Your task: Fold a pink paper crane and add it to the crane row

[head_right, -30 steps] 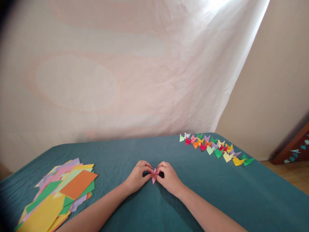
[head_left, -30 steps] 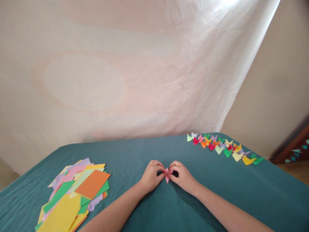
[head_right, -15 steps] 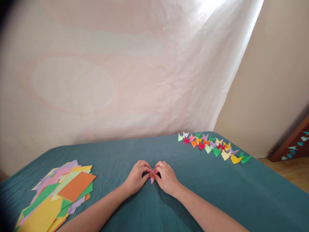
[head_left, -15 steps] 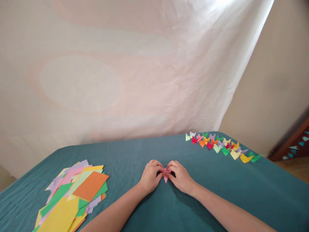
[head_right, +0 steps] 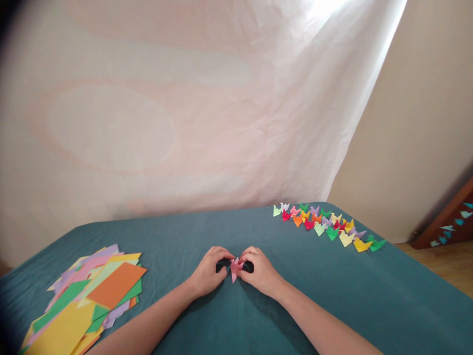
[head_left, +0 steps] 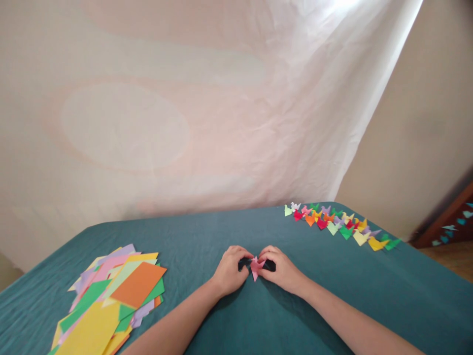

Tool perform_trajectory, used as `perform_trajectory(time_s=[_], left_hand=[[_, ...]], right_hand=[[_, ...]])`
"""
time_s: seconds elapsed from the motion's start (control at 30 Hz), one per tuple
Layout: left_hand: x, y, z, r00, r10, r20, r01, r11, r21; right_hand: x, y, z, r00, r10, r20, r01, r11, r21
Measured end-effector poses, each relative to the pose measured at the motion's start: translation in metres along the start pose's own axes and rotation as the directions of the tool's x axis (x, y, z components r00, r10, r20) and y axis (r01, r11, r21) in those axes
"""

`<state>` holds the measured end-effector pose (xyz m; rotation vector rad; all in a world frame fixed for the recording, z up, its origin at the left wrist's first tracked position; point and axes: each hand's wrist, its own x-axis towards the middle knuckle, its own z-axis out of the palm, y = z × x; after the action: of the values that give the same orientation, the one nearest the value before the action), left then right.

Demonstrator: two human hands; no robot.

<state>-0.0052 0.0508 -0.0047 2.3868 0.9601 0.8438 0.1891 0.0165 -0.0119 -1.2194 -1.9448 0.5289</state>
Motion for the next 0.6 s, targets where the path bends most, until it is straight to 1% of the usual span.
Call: perform_trajectory(time_s=[0.3, 0.4, 0.6], left_hand=[[0.0007, -0.0030, -0.0012, 1.000, -0.023, -0.020, 0.024, 1.000, 0.010], [0.0004, -0.0027, -0.0006, 1.000, -0.021, -0.017, 0.021, 1.000, 0.017], [0.0017, -0.0040, 0.0014, 0.999, -0.032, -0.001, 0.032, 0.999, 0.033]], right_hand=[[-0.0013, -0.0083, -0.0011, 0.998, -0.044, -0.048, 0.045, 0.998, 0.035], [-0.0026, -0.0088, 0.0004, 0.997, -0.060, -0.053, 0.060, 0.998, 0.008], [-0.0029, -0.0044, 0.0055, 0.998, -0.068, -0.004, 0.067, 0.992, -0.103]])
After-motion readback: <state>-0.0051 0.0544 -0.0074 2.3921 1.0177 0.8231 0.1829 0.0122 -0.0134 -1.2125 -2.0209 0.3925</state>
